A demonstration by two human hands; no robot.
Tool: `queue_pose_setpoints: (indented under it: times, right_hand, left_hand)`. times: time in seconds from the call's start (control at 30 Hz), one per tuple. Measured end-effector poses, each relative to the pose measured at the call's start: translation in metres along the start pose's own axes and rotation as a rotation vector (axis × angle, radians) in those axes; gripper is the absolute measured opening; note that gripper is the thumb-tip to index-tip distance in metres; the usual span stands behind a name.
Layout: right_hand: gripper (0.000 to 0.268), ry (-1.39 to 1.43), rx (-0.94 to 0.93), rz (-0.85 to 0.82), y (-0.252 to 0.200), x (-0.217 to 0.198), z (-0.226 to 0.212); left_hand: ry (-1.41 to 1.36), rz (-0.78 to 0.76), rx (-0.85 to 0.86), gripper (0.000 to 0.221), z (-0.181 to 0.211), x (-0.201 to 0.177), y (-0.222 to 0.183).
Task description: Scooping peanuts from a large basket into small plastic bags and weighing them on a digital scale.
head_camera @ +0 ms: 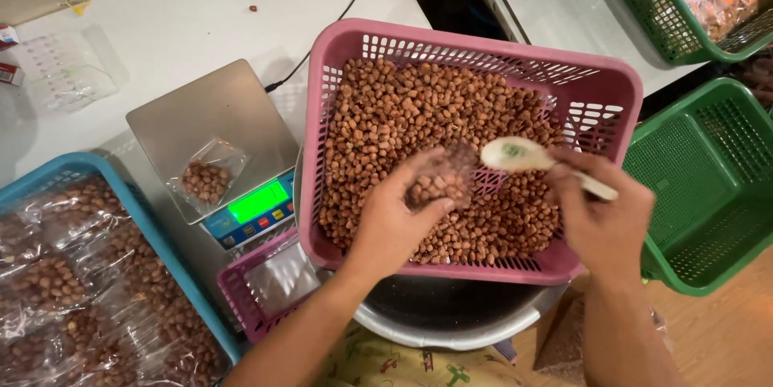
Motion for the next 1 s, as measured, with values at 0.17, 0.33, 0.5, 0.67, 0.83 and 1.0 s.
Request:
queue_pose_setpoints:
  times: [0.17, 0.33, 0.5, 0.67, 0.83, 1.0]
  right_hand:
    - [0.021, -0.149, 0.283, -0.337, -0.003, 0.045, -0.007]
    - [0.019, -0.15, 0.111, -0.326, -0.015, 0.068, 0.005]
    - [0.016, -0.063, 0.19, -0.16, -0.012, 0.045, -0.012]
    - [0.009, -0.045, 0.09, -0.068, -0.008, 0.04, -0.019]
    - [0.009, 0.045, 0.141, -0.06, -0.008, 0.043, -0.005]
    - [0.013, 0.287, 0.335, -0.108, -0.009, 0.043, 0.012]
  left_hand:
    - [-0.158, 0.033, 0.091, 0.073, -0.001, -0.016, -0.005]
    - [-0.226, 0.045, 0.23, 0.074, -0.01, -0.028, -0.017]
    - [-0.268, 0.037, 0.287, 0.063, -0.022, -0.033, -0.024]
    - [-0.264, 0.011, 0.244, 0.052, -0.043, -0.027, -0.017]
    - [-0.286, -0.051, 0.284, 0.073, -0.036, -0.023, -0.023]
    - [-0.211, -0.043, 0.297, 0.072, -0.029, -0.021, -0.025]
Point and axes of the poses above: each hand's wrist, its own y-axis towards the middle knuckle, its own x-axis out of the palm, z = x × y, the point moved 3 cm from there along y, towards the middle knuckle, and after that the axes turned 9 degrees about -z, right-handed, at the moved point
